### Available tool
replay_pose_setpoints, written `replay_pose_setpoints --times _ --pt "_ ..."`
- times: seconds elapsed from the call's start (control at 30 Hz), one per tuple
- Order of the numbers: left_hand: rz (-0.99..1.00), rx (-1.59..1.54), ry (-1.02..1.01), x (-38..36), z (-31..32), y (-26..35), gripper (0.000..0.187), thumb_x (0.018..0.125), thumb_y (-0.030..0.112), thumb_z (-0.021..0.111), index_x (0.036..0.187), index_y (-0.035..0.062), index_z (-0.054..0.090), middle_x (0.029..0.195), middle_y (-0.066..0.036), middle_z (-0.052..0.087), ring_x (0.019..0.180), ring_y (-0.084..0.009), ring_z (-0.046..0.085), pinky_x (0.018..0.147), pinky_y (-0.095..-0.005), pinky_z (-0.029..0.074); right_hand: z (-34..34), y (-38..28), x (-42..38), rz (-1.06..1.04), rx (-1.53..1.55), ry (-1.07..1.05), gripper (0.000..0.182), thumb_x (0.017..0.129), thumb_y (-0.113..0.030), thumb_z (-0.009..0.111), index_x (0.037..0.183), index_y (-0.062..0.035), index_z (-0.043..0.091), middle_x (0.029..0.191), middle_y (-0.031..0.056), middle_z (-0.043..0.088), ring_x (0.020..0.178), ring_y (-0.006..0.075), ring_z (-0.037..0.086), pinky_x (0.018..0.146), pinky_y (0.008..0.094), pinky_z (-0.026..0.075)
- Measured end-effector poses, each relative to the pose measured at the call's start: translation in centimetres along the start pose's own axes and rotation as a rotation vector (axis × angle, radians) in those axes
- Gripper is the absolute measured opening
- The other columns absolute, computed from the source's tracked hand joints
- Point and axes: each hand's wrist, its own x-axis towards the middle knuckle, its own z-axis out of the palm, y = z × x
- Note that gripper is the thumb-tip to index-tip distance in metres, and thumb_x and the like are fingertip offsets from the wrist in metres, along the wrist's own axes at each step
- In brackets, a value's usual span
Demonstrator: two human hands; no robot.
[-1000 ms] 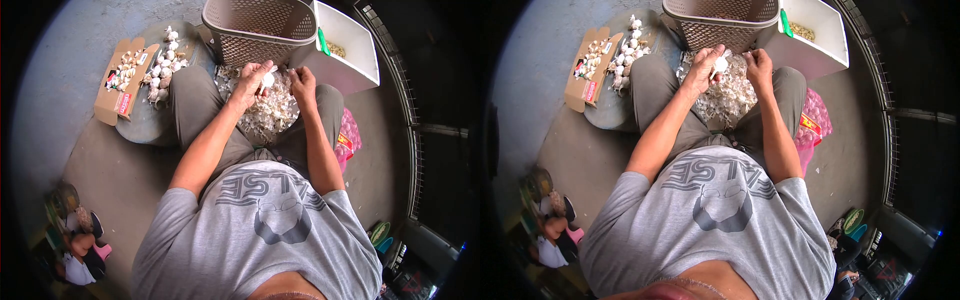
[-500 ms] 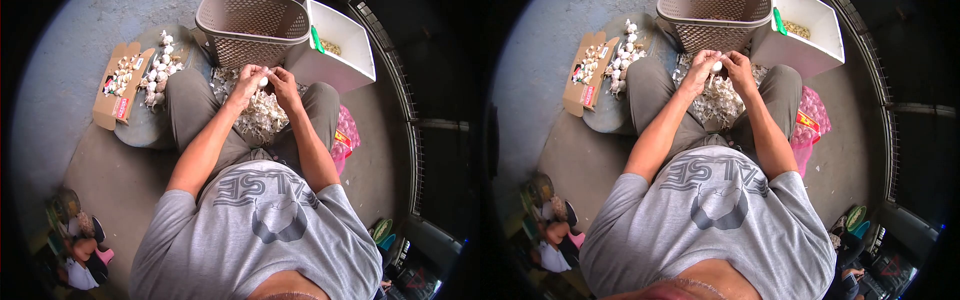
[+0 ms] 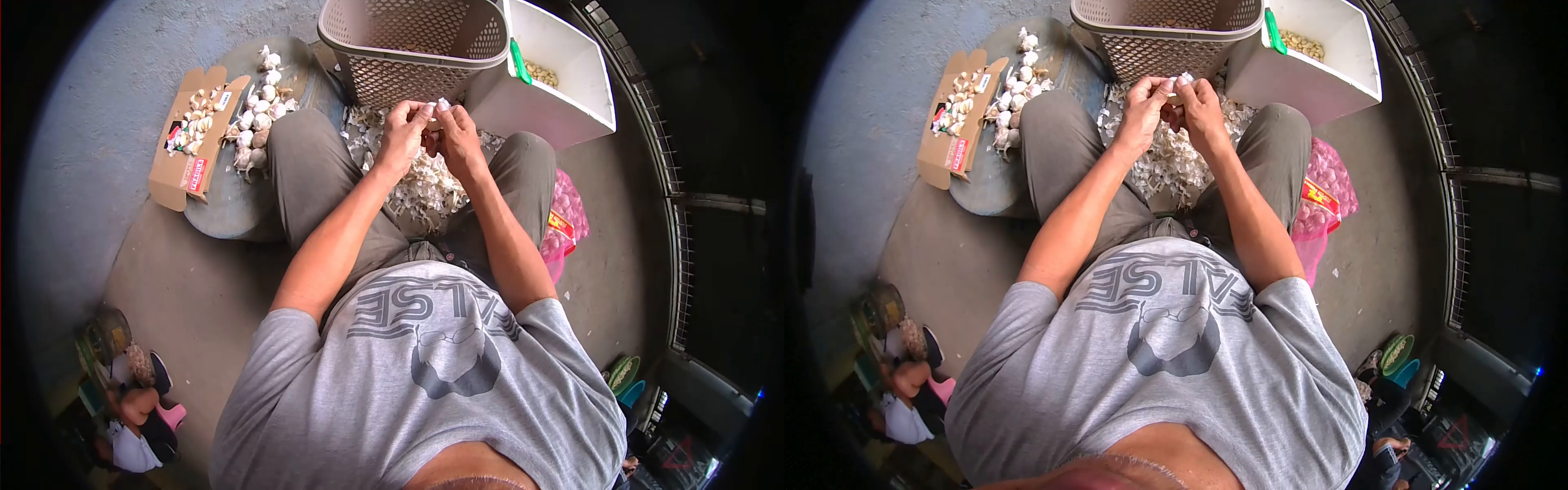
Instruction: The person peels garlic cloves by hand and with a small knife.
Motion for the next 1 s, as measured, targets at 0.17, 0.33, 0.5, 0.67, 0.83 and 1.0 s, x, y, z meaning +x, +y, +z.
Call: replay_pose_setpoints --times 0.17,0.33,0.5,0.67,0.83,1.0 --pt "0.181 0.136 0.164 1.4 -0.7 -1.6 0.024 0.104 0.016 0.060 0.083 0.0040 0.058 0.069 0.000 0.057 0.057 -0.0079 0.052 0.047 -0.0274 0.042 0.5 -0.2 -0.9 -0.065 -0.118 -0.080 0.035 0.110 -0.043 0.042 0.105 -0.0093 0.051 0.063 -0.0003 0.046 0.045 0.0066 0.036 0.041 0.0236 0.031" --pt "0.132 0.077 0.276 1.5 -0.6 -2.2 0.032 0.105 0.020 0.058 0.077 0.0050 0.057 0.069 0.004 0.053 0.064 -0.0043 0.046 0.054 -0.0264 0.040 0.9 0.3 -0.9 -0.093 -0.228 -0.027 0.040 0.112 -0.043 0.034 0.112 -0.0079 0.053 0.065 -0.0007 0.049 0.046 0.0050 0.036 0.041 0.0235 0.029" --pt "0.164 0.210 0.164 1.4 0.5 -2.0 0.030 0.105 0.027 0.059 0.084 0.0052 0.060 0.075 0.003 0.055 0.071 -0.0063 0.051 0.056 -0.0260 0.043 -0.1 1.4 0.5 -0.370 -0.596 0.088 0.041 0.111 -0.039 0.039 0.108 -0.0008 0.053 0.077 0.0127 0.059 0.063 0.0200 0.054 0.059 0.0356 0.045" --pt "-0.165 -0.006 0.153 1.5 -1.2 -1.4 0.021 0.100 0.019 0.055 0.082 0.0105 0.059 0.063 0.000 0.054 0.041 -0.0134 0.048 0.035 -0.0291 0.038 0.5 -0.2 -1.3 -0.319 -0.843 0.053 0.035 0.109 -0.031 0.044 0.100 0.0017 0.051 0.078 0.0200 0.061 0.075 0.0311 0.062 0.071 0.0438 0.049" --pt "-0.175 -0.018 0.154 0.6 0.2 -0.2 0.036 0.101 0.044 0.060 0.092 0.0095 0.063 0.071 -0.003 0.062 0.048 -0.0124 0.055 0.041 -0.0285 0.046 -0.7 1.5 1.0 -0.336 -0.593 0.154 0.033 0.111 -0.030 0.043 0.106 -0.0003 0.057 0.077 0.0053 0.056 0.072 0.0129 0.052 0.066 0.0330 0.047" --pt "-0.002 0.109 0.172 1.6 -0.3 -2.8 0.030 0.104 0.031 0.058 0.085 0.0069 0.059 0.077 0.000 0.059 0.064 -0.0073 0.053 0.051 -0.0252 0.044 0.5 1.2 0.6 -0.365 -0.679 0.181 0.037 0.111 -0.031 0.041 0.108 0.0023 0.057 0.078 0.0124 0.060 0.072 0.0206 0.057 0.069 0.0379 0.049"
